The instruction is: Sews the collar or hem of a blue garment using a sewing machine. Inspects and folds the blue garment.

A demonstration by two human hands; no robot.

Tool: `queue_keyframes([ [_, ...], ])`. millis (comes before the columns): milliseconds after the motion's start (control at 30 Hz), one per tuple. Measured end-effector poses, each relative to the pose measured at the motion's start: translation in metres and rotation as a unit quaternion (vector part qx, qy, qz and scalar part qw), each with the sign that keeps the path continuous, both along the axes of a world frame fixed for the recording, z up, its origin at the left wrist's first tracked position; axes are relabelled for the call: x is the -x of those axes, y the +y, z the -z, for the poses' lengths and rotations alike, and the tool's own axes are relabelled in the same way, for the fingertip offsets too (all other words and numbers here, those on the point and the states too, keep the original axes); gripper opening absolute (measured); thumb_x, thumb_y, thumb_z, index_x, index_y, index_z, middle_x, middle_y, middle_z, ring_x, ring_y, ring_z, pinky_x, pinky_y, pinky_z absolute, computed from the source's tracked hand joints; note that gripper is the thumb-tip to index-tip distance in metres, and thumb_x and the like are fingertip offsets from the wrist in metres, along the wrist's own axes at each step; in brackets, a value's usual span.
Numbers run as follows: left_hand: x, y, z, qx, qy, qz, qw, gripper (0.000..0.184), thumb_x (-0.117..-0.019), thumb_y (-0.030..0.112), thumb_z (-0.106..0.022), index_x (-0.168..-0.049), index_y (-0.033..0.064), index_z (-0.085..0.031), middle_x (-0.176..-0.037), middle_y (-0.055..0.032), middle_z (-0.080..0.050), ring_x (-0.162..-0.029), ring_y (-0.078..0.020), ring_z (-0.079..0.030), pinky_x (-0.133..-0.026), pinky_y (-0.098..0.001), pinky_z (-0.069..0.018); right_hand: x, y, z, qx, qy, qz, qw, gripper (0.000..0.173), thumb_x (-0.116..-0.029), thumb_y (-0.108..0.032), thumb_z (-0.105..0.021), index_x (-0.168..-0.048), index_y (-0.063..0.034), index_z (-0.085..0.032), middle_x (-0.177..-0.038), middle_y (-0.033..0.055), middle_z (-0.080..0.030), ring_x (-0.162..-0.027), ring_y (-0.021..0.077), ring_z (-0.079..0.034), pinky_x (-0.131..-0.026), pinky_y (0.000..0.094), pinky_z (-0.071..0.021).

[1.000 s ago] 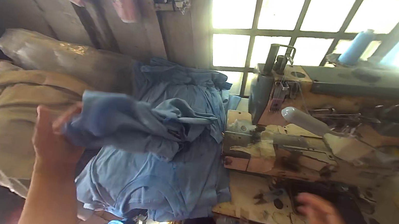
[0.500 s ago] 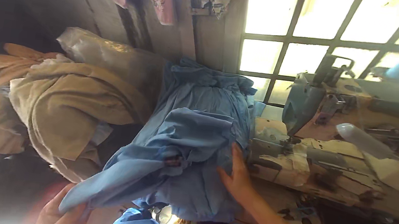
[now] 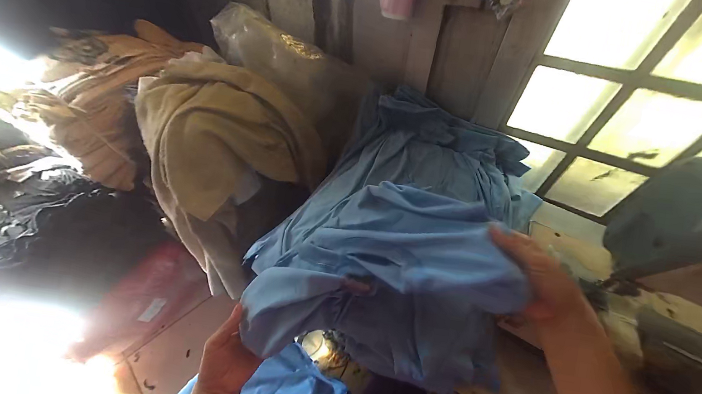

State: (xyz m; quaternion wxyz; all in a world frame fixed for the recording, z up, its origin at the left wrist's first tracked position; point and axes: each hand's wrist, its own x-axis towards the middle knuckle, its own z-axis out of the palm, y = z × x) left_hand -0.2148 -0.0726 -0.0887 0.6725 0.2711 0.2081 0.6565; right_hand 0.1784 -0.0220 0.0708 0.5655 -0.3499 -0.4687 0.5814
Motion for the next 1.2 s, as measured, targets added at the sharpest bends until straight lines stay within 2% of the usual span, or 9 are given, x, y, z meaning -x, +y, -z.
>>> queue_keyframes([
  [133,-0.002,0.012,-0.016,-0.043,0.112,-0.026,0.992,0.028,-0.0948,0.04,-0.066,-0.115,0.024,-0.075,-0.111,0.0028,-0.076,-0.103,-0.0084,-0.072,-0.089,-0.0308,-0.0602,-0.007,-0.036,0.017,-0.039,0.05,0.054,0.997,0.055,-0.0883,-0.061,-0.067,-0.124,-0.0203,-0.063,-0.107,-0.0052,-0.074,-0.099,0.0073,-0.071,-0.087,0.0295,-0.0601],
  [200,-0.004,0.022,-0.03,-0.071,0.182,-0.051,0.979,0.023,-0.1005,0.027,-0.058,-0.117,0.0229,-0.073,-0.109,0.0044,-0.077,-0.099,-0.0069,-0.072,-0.087,-0.0288,-0.0607,0.002,-0.068,0.051,-0.005,-0.088,0.037,0.995,0.059,-0.0822,-0.045,-0.081,-0.124,-0.0101,-0.058,-0.105,-0.0077,-0.073,-0.097,0.0038,-0.069,-0.088,0.0266,-0.0595],
  [267,-0.004,0.031,-0.046,-0.125,0.236,-0.076,0.961,0.026,-0.0991,0.014,-0.057,-0.116,0.0227,-0.074,-0.106,0.0058,-0.077,-0.094,-0.0051,-0.072,-0.084,-0.0258,-0.0606,0.001,-0.091,0.077,0.017,-0.211,-0.049,0.976,0.019,-0.0893,-0.015,-0.074,-0.106,-0.007,-0.069,-0.088,-0.0075,-0.073,-0.074,-0.0004,-0.067,-0.067,0.0207,-0.0584],
  [333,-0.004,0.039,-0.068,-0.205,0.284,-0.114,0.93,0.029,-0.1002,0.011,-0.057,-0.123,0.023,-0.071,-0.111,0.0084,-0.075,-0.097,-0.0039,-0.071,-0.087,-0.0243,-0.0591,-0.021,-0.114,0.086,-0.038,-0.213,-0.085,0.973,0.01,-0.0971,-0.015,-0.065,-0.102,-0.0187,-0.073,-0.083,-0.0114,-0.072,-0.064,-0.0045,-0.063,-0.056,0.0155,-0.0539],
  [500,-0.03,0.057,-0.119,-0.311,0.398,-0.264,0.822,0.028,-0.1036,0.005,-0.05,-0.124,0.0169,-0.065,-0.11,0.0142,-0.073,-0.099,0.0036,-0.068,-0.089,-0.0191,-0.0568,-0.074,-0.167,0.061,-0.138,-0.008,0.084,0.987,0.026,-0.1008,-0.029,-0.06,-0.122,-0.0344,-0.075,-0.116,-0.0161,-0.074,-0.104,-0.0044,-0.068,-0.091,0.0176,-0.0567],
  [600,-0.058,0.085,-0.096,-0.373,0.534,-0.31,0.692,0.028,-0.1019,0.0,-0.045,-0.109,-0.0122,-0.069,-0.109,-0.0173,-0.072,-0.106,-0.0138,-0.068,-0.097,-0.0304,-0.0533,-0.08,-0.159,0.094,-0.047,-0.173,0.258,0.949,0.02,-0.0977,-0.009,-0.059,-0.107,-0.0162,-0.075,-0.097,-0.0109,-0.076,-0.086,-0.0026,-0.07,-0.078,0.0174,-0.0588],
  [700,-0.08,0.099,-0.044,-0.334,0.65,-0.266,0.629,0.033,-0.0963,-0.006,-0.044,-0.112,-0.0069,-0.073,-0.112,-0.0262,-0.072,-0.106,-0.0387,-0.071,-0.093,-0.0543,-0.0549,-0.083,-0.161,0.13,0.011,-0.334,0.307,0.891,0.018,-0.0951,-0.008,-0.059,-0.103,0.005,-0.069,-0.085,-0.0002,-0.07,-0.071,-0.003,-0.064,-0.065,0.0158,-0.0544],
  [967,-0.078,0.079,-0.049,-0.288,0.715,-0.248,0.587,0.03,-0.096,0.007,-0.054,-0.119,-0.0049,-0.07,-0.125,-0.0285,-0.065,-0.119,-0.0484,-0.061,-0.101,-0.0628,-0.0464,-0.084,-0.191,0.171,-0.143,-0.603,0.355,0.7,0.032,-0.0903,-0.009,-0.054,-0.107,0.0098,-0.073,-0.115,0.0273,-0.07,-0.109,0.0413,-0.069,-0.095,0.0486,-0.0559],
  [1200,-0.146,0.045,-0.094,-0.423,0.594,-0.128,0.672,0.022,-0.0983,0.01,-0.06,-0.112,-0.0018,-0.073,-0.109,-0.0165,-0.071,-0.087,-0.0146,-0.068,-0.073,-0.0246,-0.0567,-0.086,-0.181,0.173,-0.174,-0.703,0.292,0.624,0.025,-0.0937,-0.013,-0.057,-0.099,0.0005,-0.077,-0.107,0.0211,-0.072,-0.1,0.04,-0.071,-0.085,0.0517,-0.0588],
])
